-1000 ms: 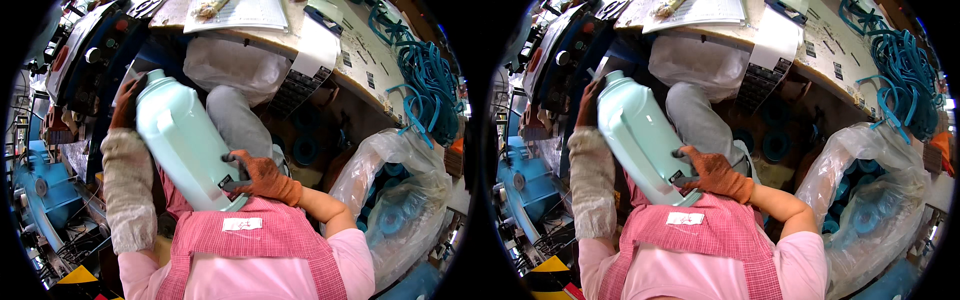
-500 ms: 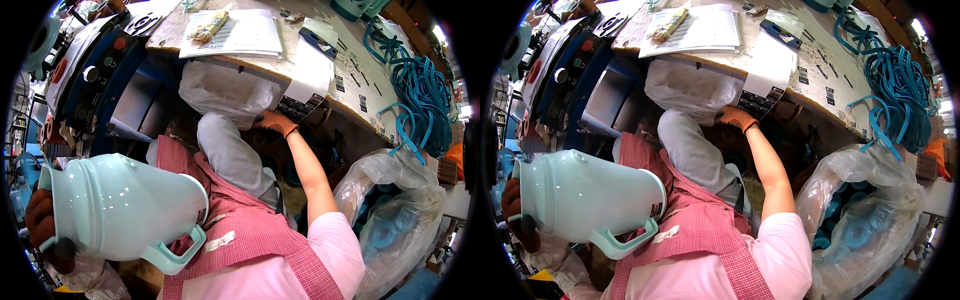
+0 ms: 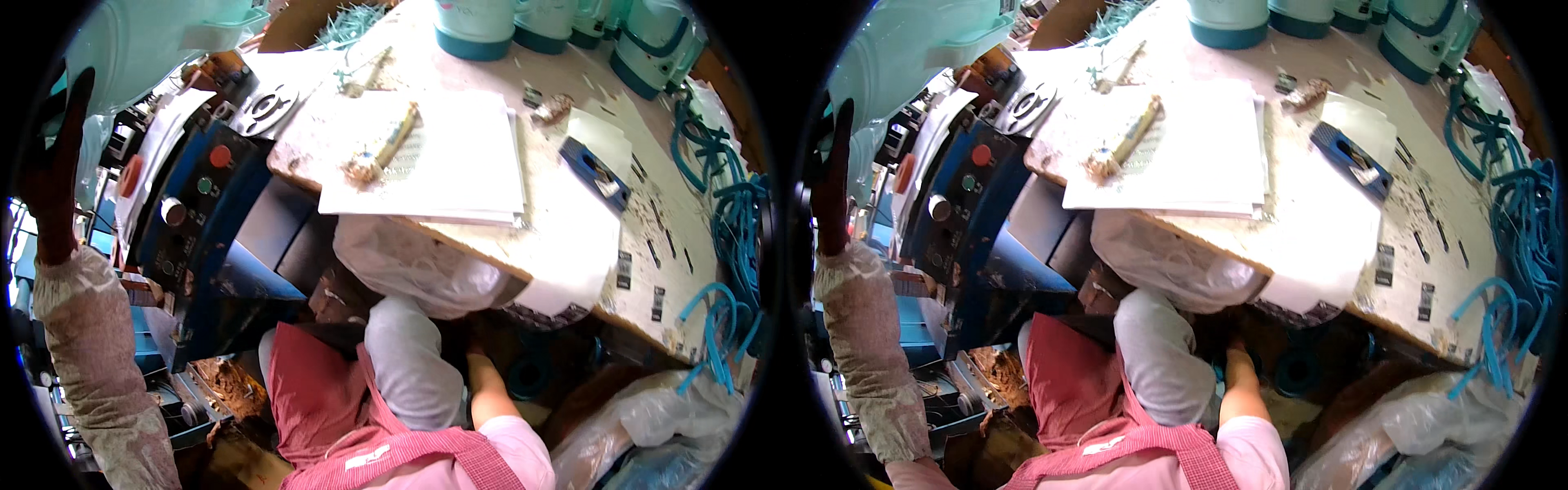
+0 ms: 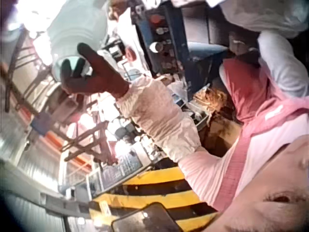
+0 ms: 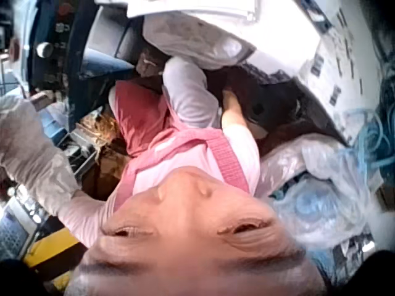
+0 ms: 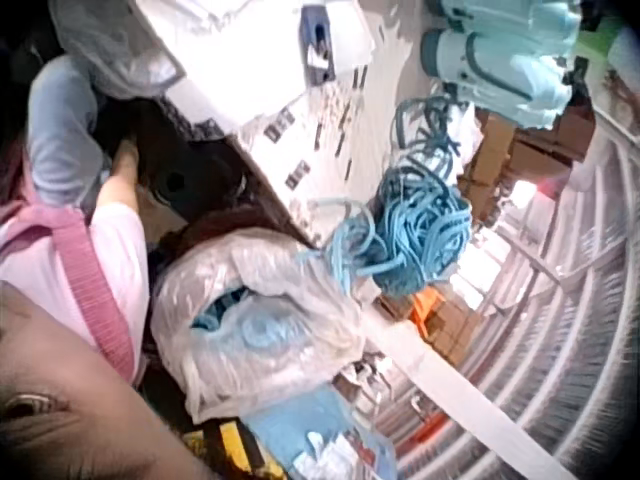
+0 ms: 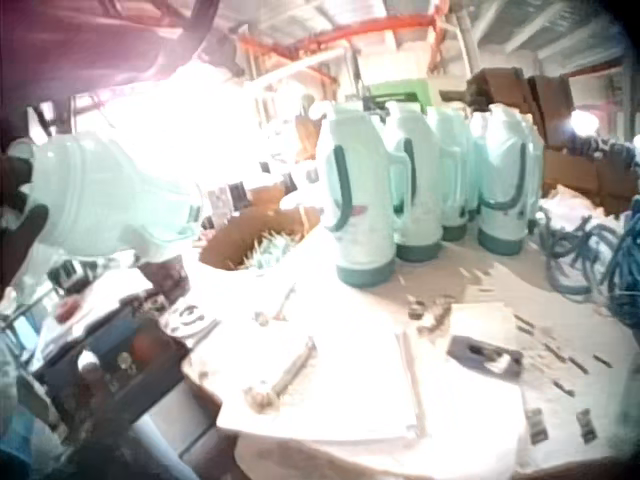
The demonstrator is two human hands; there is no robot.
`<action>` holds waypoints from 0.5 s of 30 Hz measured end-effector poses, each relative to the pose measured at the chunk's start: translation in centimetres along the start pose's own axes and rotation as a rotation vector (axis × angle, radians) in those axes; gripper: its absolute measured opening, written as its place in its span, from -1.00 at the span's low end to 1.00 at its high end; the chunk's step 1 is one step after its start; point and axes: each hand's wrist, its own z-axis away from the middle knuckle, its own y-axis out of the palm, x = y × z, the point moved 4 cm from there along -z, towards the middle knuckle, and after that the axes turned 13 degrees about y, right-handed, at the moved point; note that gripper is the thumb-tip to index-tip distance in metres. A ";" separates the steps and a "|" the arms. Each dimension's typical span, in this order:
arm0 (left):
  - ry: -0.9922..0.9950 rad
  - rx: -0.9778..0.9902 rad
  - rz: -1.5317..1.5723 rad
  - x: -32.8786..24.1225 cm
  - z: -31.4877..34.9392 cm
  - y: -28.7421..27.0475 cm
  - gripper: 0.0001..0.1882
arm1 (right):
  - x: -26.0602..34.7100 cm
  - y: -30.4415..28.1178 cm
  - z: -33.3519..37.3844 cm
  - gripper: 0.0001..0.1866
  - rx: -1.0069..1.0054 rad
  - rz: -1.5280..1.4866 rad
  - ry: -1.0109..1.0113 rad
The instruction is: The person assembles thermal water bottles by applying adhesive labels to the bottle bodies, attaching base components from a bin, and snapping on plastic handles.
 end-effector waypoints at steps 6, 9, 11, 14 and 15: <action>-0.691 0.001 0.536 -1.4 0.2 -1.7 -0.51 | -2.0 -1.3 0.8 -0.56 -0.069 -0.026 -0.007; -0.780 -0.206 0.700 -1.4 0.7 -9.1 -0.51 | -3.3 -3.9 2.1 -0.56 -0.163 -0.035 -0.098; -0.654 -0.322 1.044 -3.5 0.7 -14.2 -0.54 | -4.5 -6.7 3.6 -0.57 -0.328 0.018 -0.216; -0.573 -0.554 1.484 -9.5 1.3 -21.0 -0.51 | -2.9 -16.4 8.3 -0.58 -0.209 -0.430 -0.168; -0.545 -0.605 1.577 -10.9 1.4 -22.8 -0.44 | -0.5 -23.5 11.7 -0.57 -0.045 -0.909 0.015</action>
